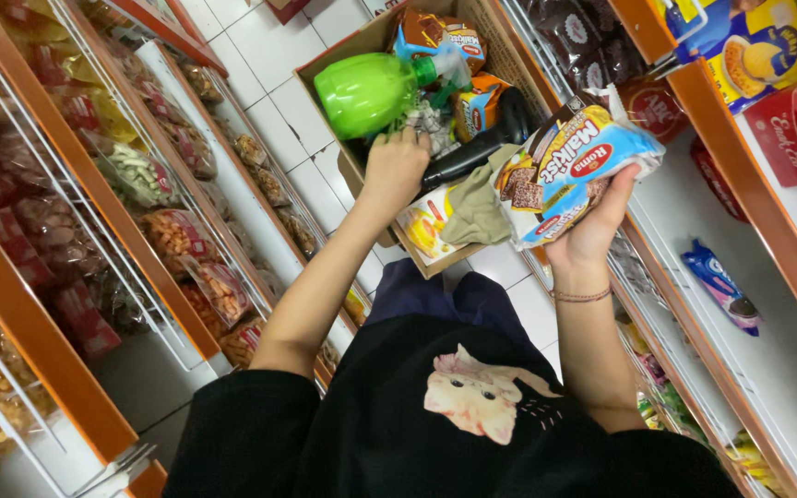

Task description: The person wipes various grocery items with a cloth and scans their barcodes using a handheld scanner, placing them into a cardboard box.

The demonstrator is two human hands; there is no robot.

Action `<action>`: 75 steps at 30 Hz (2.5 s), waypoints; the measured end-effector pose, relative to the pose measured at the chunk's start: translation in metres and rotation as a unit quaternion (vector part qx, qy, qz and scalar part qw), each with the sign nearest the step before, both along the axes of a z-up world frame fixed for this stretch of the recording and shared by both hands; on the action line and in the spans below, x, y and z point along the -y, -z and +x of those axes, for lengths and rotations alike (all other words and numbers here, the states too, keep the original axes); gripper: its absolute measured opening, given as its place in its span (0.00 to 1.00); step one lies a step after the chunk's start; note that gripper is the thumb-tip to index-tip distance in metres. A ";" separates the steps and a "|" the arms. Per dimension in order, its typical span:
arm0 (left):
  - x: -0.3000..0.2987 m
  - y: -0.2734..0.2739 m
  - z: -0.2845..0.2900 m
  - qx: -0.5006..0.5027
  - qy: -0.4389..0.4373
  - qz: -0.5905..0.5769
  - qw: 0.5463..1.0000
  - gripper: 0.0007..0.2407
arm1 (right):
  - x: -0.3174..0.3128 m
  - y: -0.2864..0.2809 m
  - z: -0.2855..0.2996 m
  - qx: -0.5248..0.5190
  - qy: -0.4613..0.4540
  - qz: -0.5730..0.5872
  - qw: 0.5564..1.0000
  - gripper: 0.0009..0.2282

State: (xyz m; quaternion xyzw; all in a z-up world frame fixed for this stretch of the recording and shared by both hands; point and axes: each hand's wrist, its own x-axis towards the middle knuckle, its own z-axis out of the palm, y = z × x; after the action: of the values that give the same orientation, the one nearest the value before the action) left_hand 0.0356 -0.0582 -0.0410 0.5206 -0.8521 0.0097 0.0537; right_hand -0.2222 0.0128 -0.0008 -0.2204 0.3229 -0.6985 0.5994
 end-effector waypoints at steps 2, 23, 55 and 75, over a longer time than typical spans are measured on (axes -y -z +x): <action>-0.002 -0.017 0.008 -0.056 -0.008 -0.006 0.998 0.11 | 0.003 0.001 -0.002 -0.010 0.001 0.002 1.000 0.29; -0.056 -0.145 -0.044 -0.580 0.078 0.045 0.810 0.31 | 0.003 0.018 0.035 -0.024 -0.156 0.037 0.987 0.30; -0.053 -0.108 -0.047 -0.776 0.093 0.220 0.583 0.31 | -0.001 -0.013 -0.007 -0.129 -0.027 0.069 0.989 0.15; -0.050 -0.082 -0.054 -0.714 0.122 0.136 0.675 0.28 | 0.006 0.005 -0.009 0.065 -0.171 0.034 0.983 0.21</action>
State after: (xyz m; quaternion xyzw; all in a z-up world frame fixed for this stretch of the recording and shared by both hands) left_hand -0.0184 -0.0082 0.0411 0.2618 -0.6021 -0.4881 0.5751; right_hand -0.2312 0.0066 -0.0054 -0.2061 0.2641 -0.5873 0.7368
